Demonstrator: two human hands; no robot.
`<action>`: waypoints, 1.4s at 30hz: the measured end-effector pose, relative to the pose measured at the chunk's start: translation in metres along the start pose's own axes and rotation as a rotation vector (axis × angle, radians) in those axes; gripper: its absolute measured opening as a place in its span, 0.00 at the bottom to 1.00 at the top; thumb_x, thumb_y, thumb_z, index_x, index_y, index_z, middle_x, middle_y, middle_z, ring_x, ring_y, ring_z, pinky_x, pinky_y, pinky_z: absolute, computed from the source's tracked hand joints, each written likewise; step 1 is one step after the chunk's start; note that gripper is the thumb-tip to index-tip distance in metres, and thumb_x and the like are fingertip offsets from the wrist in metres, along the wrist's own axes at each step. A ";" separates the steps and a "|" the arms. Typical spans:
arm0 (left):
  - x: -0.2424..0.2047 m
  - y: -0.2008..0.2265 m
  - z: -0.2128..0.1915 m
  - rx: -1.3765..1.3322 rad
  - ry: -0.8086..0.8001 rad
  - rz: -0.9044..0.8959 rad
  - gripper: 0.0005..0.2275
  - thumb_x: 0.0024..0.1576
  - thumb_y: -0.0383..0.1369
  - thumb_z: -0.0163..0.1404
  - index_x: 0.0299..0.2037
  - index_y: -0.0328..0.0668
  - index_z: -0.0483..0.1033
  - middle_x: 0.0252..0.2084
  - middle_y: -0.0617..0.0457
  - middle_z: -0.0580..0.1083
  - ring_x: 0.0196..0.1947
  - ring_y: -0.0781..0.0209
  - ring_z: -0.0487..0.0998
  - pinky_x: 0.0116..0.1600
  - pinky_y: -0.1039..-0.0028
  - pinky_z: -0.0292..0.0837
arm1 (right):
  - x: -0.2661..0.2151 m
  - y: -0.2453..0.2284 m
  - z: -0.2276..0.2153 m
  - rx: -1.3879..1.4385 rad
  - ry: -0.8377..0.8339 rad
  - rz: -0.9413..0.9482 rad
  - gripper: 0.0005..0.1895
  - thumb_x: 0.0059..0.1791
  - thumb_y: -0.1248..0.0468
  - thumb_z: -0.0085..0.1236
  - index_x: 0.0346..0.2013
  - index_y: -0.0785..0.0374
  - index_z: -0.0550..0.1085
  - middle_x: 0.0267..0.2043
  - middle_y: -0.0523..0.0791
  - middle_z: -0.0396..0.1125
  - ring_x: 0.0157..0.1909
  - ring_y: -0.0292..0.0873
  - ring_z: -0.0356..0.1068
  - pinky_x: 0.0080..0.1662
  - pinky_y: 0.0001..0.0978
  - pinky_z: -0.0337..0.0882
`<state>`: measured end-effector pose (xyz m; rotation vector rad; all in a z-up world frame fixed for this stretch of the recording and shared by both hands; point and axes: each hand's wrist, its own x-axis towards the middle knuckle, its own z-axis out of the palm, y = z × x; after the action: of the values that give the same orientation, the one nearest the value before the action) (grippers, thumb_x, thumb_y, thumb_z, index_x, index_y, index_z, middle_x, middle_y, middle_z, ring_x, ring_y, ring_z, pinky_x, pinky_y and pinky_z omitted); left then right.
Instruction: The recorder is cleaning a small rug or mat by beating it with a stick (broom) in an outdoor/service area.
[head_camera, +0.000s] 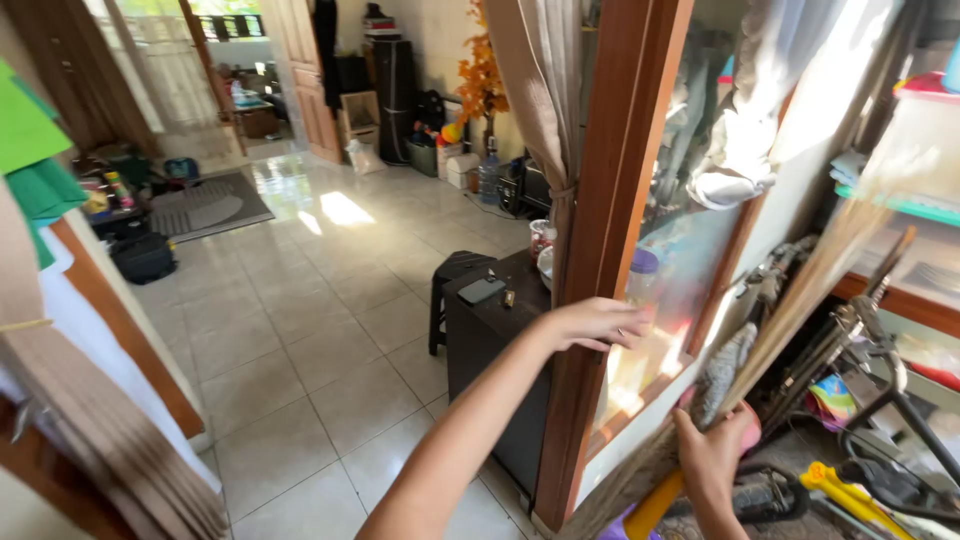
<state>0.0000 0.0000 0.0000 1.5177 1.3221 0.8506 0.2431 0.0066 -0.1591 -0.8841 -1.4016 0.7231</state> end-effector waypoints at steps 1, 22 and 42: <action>-0.010 -0.010 -0.014 -0.002 0.018 -0.001 0.33 0.58 0.59 0.47 0.68 0.46 0.67 0.60 0.50 0.75 0.54 0.61 0.79 0.55 0.62 0.70 | 0.002 0.002 -0.005 0.007 -0.015 -0.005 0.37 0.45 0.71 0.65 0.62 0.72 0.54 0.50 0.54 0.66 0.48 0.44 0.69 0.48 0.33 0.70; 0.003 -0.036 0.087 -0.141 0.278 -0.172 0.34 0.61 0.58 0.46 0.73 0.48 0.63 0.52 0.55 0.80 0.44 0.63 0.82 0.50 0.68 0.77 | 0.004 -0.004 -0.102 0.029 -0.144 0.054 0.37 0.44 0.71 0.63 0.63 0.71 0.55 0.48 0.53 0.67 0.44 0.43 0.69 0.45 0.32 0.70; 0.056 0.028 0.167 0.119 0.489 0.037 0.20 0.48 0.40 0.56 0.41 0.26 0.81 0.39 0.34 0.82 0.34 0.48 0.83 0.39 0.62 0.78 | -0.044 -0.074 -0.117 0.405 -0.367 0.074 0.21 0.54 0.63 0.51 0.61 0.62 0.62 0.37 0.40 0.60 0.34 0.32 0.59 0.35 0.26 0.61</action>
<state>0.1736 0.0220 -0.0340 1.4807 1.7242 1.2394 0.3511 -0.0796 -0.1143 -0.5000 -1.4702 1.2221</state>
